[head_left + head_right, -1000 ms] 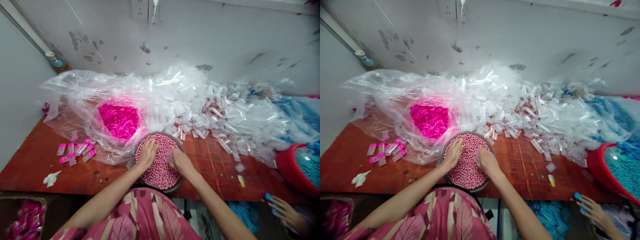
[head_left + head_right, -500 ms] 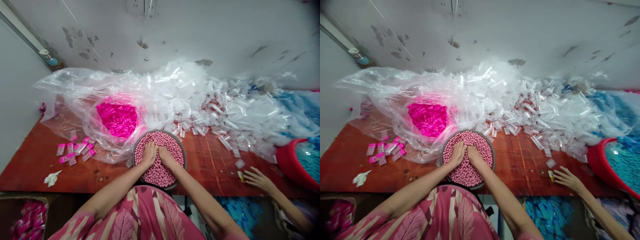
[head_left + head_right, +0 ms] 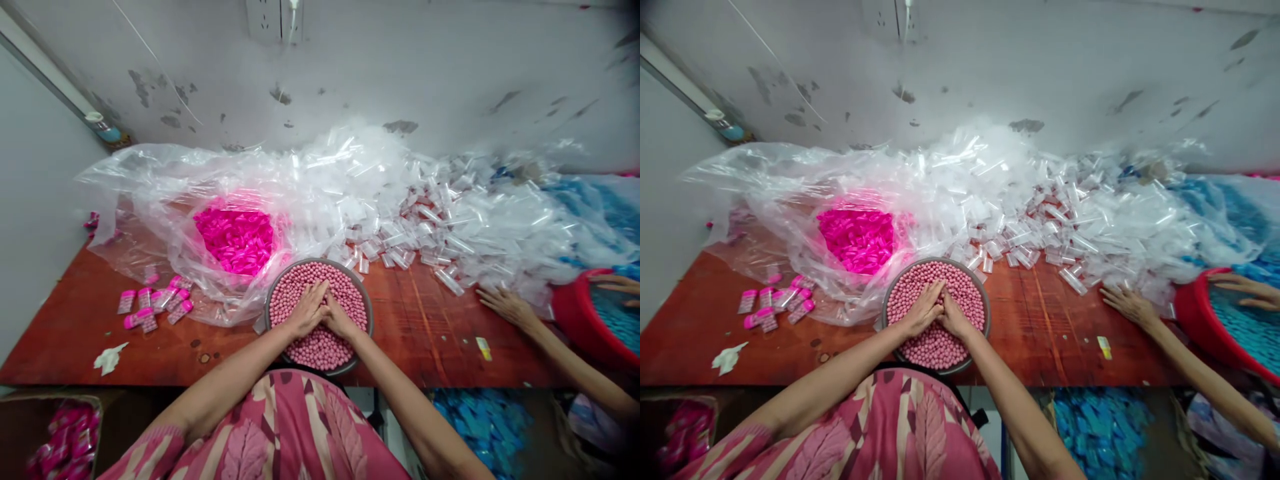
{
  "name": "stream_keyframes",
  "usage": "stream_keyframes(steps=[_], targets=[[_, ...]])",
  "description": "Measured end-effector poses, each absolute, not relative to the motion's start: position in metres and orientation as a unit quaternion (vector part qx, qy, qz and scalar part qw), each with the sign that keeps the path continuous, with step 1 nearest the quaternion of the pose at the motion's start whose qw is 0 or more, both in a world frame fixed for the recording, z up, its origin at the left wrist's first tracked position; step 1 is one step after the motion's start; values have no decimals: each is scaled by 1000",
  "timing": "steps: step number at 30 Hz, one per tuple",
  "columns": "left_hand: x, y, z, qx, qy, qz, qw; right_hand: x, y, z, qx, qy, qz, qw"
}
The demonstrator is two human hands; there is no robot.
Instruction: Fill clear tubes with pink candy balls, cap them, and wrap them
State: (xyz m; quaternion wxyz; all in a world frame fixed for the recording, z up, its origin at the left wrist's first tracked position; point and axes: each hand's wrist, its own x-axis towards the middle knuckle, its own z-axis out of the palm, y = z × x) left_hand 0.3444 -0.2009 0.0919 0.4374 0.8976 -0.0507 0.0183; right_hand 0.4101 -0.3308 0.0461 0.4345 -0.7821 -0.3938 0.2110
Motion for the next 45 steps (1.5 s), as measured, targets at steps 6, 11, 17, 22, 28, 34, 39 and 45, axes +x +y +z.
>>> stream_keyframes(steps=[6,11,17,22,28,34,39,45], targets=[[331,-175,101,906,70,53,415,415,-358,74,-806,-390,210,394],[321,-171,97,913,117,27,389,409,-361,87,-843,-350,132,386],[328,-182,93,906,133,2,402,402,-332,94,-829,-370,134,397],[329,-178,105,883,120,10,454,400,-325,101,-814,-367,143,427],[326,-170,130,689,86,-26,720,406,-332,135,-758,-398,200,477],[327,-165,143,533,144,-74,831,411,-326,162,-725,-446,215,479],[323,-158,146,571,128,-43,810,405,-321,163,-703,-354,319,528],[309,-144,145,647,102,12,756,404,-323,152,-726,-313,326,518]])
